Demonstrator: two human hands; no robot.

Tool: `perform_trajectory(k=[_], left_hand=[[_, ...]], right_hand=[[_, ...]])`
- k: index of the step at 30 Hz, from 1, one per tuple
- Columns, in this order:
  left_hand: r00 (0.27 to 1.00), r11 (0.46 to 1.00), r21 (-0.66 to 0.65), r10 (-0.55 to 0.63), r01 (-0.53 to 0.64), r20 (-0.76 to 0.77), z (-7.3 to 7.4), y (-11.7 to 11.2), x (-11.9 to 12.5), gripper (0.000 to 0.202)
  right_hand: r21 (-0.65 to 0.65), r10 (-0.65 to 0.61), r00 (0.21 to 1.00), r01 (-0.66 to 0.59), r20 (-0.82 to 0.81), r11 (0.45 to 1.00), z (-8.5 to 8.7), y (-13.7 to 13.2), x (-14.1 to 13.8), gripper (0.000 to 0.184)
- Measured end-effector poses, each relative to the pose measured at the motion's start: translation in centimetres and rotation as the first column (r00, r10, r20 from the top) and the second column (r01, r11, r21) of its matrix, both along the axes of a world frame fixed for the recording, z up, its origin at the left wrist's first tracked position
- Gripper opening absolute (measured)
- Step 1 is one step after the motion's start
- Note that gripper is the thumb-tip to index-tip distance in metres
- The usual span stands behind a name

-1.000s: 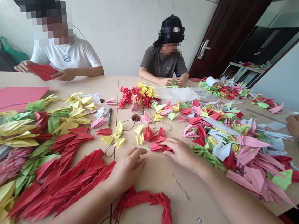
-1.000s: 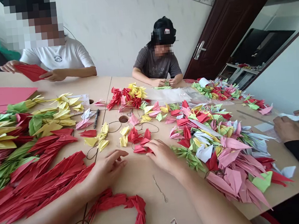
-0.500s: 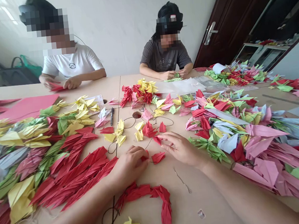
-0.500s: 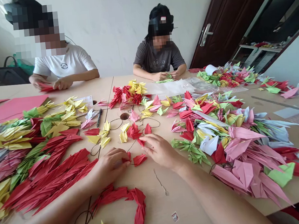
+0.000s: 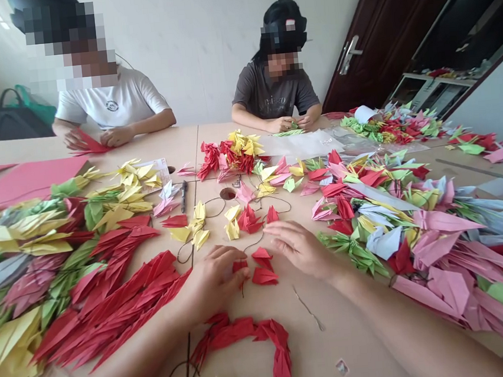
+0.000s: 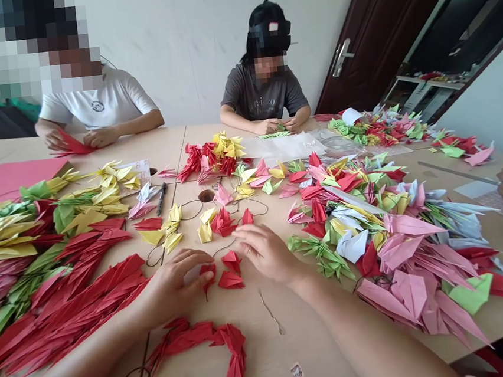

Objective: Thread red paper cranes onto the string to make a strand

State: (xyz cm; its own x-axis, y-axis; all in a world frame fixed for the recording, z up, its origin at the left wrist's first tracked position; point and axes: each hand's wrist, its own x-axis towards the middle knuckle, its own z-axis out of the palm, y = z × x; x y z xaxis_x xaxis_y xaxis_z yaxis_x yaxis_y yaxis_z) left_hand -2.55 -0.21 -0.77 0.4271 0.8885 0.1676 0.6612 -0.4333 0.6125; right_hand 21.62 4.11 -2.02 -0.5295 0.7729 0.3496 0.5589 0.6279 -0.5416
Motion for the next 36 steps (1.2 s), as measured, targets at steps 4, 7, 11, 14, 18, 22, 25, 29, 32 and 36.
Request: perform_trajectory(k=[4,7,11,14,18,22,25,29,32,36], left_hand=[[0.994,0.991,0.099,0.097,-0.092,-0.047,0.0,1.2,0.1,0.033],[0.990,0.986,0.148,0.089,-0.072,-0.112,-0.2,2.4,0.3,0.041],[0.986,0.987,0.156,0.059,-0.035,-0.155,-0.5,3.2,0.2,0.026],[0.976,0.985,0.156,0.109,-0.080,-0.187,-0.6,3.2,-0.4,0.014],[0.959,0.973,0.193,0.170,-0.127,-0.227,-0.6,3.4,-1.0,0.017],[0.927,0.948,0.285,0.226,-0.140,-0.298,-0.4,3.6,-0.5,0.029],[0.924,0.963,0.264,0.154,-0.061,-0.351,-0.4,3.8,0.4,0.042],[0.908,0.984,0.179,0.073,0.002,-0.412,-0.4,4.5,1.5,0.049],[0.897,0.990,0.141,0.053,0.011,-0.438,-0.4,4.9,1.5,0.034],[0.929,0.992,0.124,0.041,0.005,-0.369,-0.4,5.1,0.2,0.021]], right_hand=[[0.006,-0.066,0.996,0.065,0.066,0.998,-1.1,2.3,-0.3,0.044],[0.009,0.004,0.995,-0.005,0.100,1.000,-1.0,3.0,-1.5,0.042],[0.016,0.130,0.987,-0.132,0.093,0.991,0.0,2.6,-2.5,0.017],[0.056,0.060,0.998,-0.062,0.036,0.996,-0.1,2.5,-2.1,0.019],[0.094,-0.042,0.999,0.041,0.010,0.995,-1.5,3.3,-1.4,0.036],[0.085,0.017,0.998,-0.022,0.066,0.996,-2.3,3.6,-1.6,0.027],[0.070,0.020,0.999,-0.022,0.034,0.997,-2.0,3.4,-1.8,0.017],[0.054,-0.036,0.999,0.036,0.002,0.998,-1.5,3.4,-1.5,0.013],[0.038,-0.066,0.998,0.065,0.015,0.997,-1.6,3.6,-1.2,0.016],[0.012,-0.126,0.992,0.126,0.030,0.992,-1.5,3.8,-0.7,0.024]])
